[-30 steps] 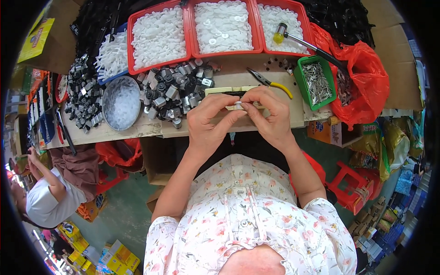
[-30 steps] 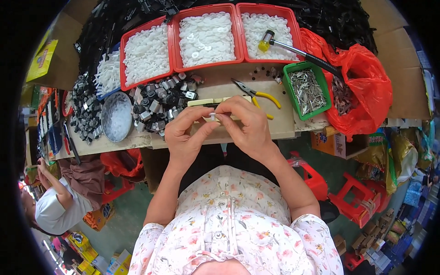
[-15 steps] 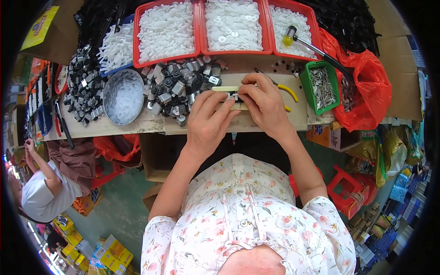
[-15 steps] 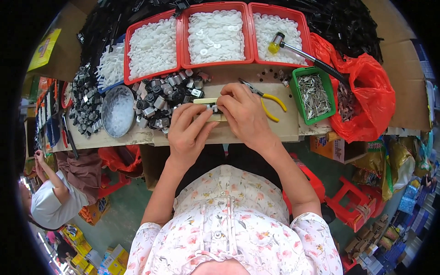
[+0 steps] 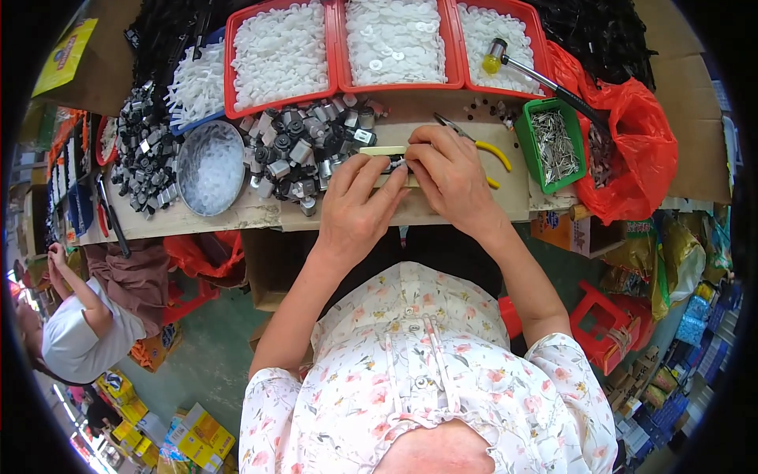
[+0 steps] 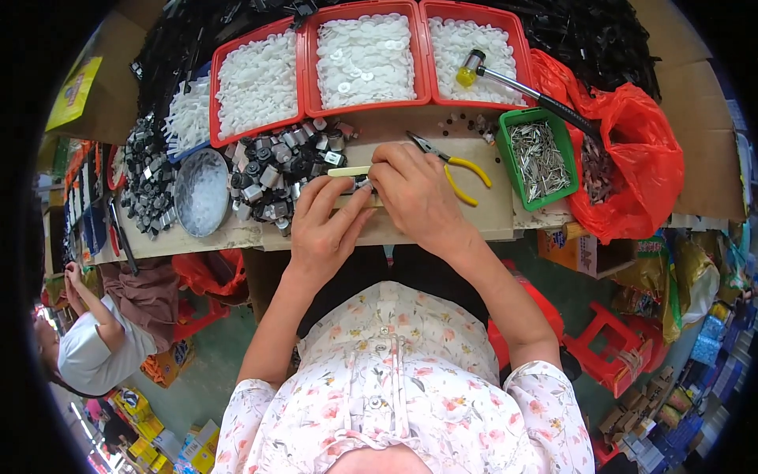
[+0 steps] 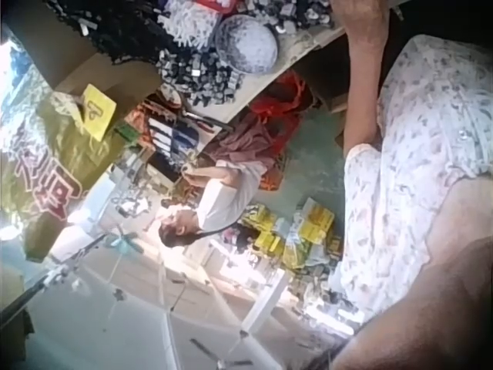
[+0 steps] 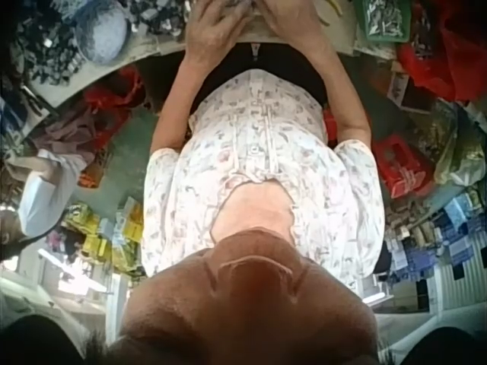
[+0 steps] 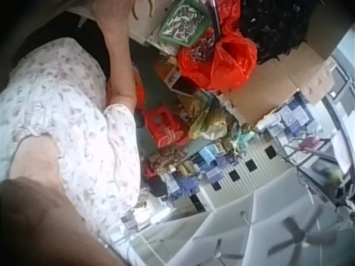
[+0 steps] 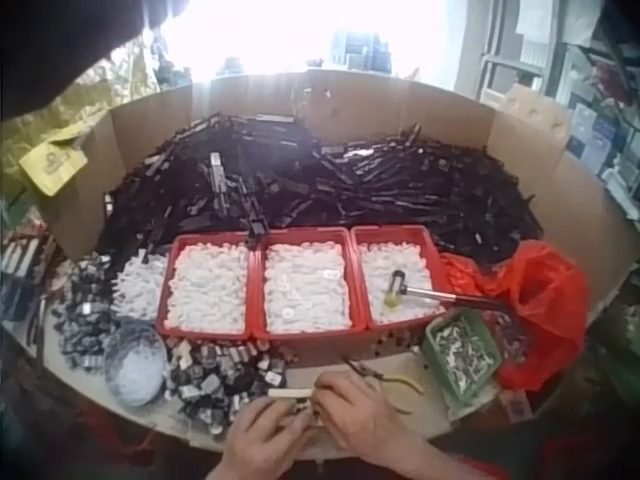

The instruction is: Assembling small electronic or mechanical components using a jig, hammer, and pliers at a workbench.

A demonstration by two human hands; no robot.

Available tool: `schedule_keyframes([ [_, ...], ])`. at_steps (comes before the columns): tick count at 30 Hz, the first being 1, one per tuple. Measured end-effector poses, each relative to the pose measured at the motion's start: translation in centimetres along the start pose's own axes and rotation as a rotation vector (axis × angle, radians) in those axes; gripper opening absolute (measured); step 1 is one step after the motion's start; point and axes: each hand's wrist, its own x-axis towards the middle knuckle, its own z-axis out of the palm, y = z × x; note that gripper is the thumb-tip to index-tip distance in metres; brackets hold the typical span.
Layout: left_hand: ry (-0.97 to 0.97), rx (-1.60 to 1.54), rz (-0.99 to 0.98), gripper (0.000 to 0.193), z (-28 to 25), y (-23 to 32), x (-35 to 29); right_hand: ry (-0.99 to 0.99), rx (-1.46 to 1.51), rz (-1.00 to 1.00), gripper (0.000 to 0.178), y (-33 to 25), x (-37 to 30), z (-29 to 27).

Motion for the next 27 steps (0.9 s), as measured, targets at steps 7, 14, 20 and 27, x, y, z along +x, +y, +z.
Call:
schedule_keyframes([
  [7,0.025,-0.053,0.001,0.033,0.0,-0.3,0.0,0.059,0.025,0.003,0.017,0.2,-0.3,0.7],
  [14,0.027,-0.058,0.011,0.035,0.1,-0.5,-0.3,0.042,0.015,-0.016,0.018,0.2,-0.2,0.7],
  [20,-0.008,-0.028,-0.002,0.032,-0.2,-0.2,0.3,-0.019,0.05,-0.026,0.019,0.4,0.4,0.2],
  [27,-0.06,0.039,0.016,0.027,-0.5,0.3,1.0,0.046,0.121,0.048,0.02,0.7,0.0,-2.1],
])
